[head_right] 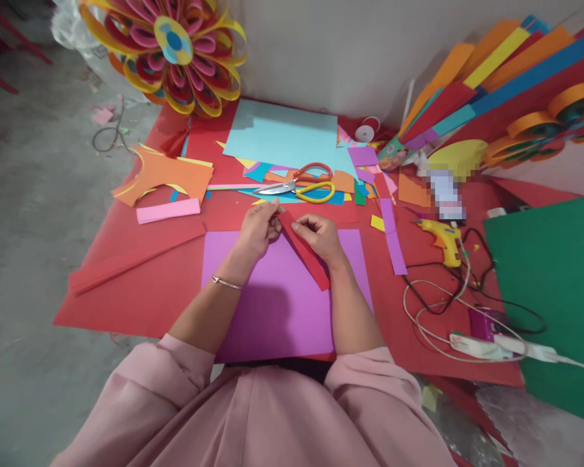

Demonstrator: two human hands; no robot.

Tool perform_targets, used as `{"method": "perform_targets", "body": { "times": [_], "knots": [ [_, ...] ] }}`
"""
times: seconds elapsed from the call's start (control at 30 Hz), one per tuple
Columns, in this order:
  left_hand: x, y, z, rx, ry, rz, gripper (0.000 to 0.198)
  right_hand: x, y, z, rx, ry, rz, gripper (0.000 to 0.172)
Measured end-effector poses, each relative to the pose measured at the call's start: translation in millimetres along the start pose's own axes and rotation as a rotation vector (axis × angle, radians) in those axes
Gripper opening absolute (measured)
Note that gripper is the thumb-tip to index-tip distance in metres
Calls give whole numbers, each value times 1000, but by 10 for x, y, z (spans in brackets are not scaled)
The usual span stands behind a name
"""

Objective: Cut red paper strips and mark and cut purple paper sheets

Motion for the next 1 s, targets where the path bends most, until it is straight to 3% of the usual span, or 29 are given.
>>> {"method": "perform_targets", "body": {
  "times": [0.23, 0.5, 0.7, 1.0],
  "knots": [
    [-73, 14, -53, -44, -90, 55, 42, 3, -6, 7, 5, 1, -6, 25],
    [62, 65, -25, 13, 89, -58, 53, -21, 30, 2, -3, -57, 29, 26],
    [-27, 73, -57, -55, -27, -9, 45, -10, 53, 3, -4, -48, 8, 28],
    [125, 188, -43, -108, 77, -175, 54, -22, 113, -17, 1, -119, -5, 29]
  ]
}}
Point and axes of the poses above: each hand's wrist, its own z-axis towards the middle knuckle, its own x-axis out of the back of the hand, y = z × x, the point moved 9 cm from there along z, towards the middle knuckle, and after that the axes turned 6 degrees about x, right-handed, at the moved point
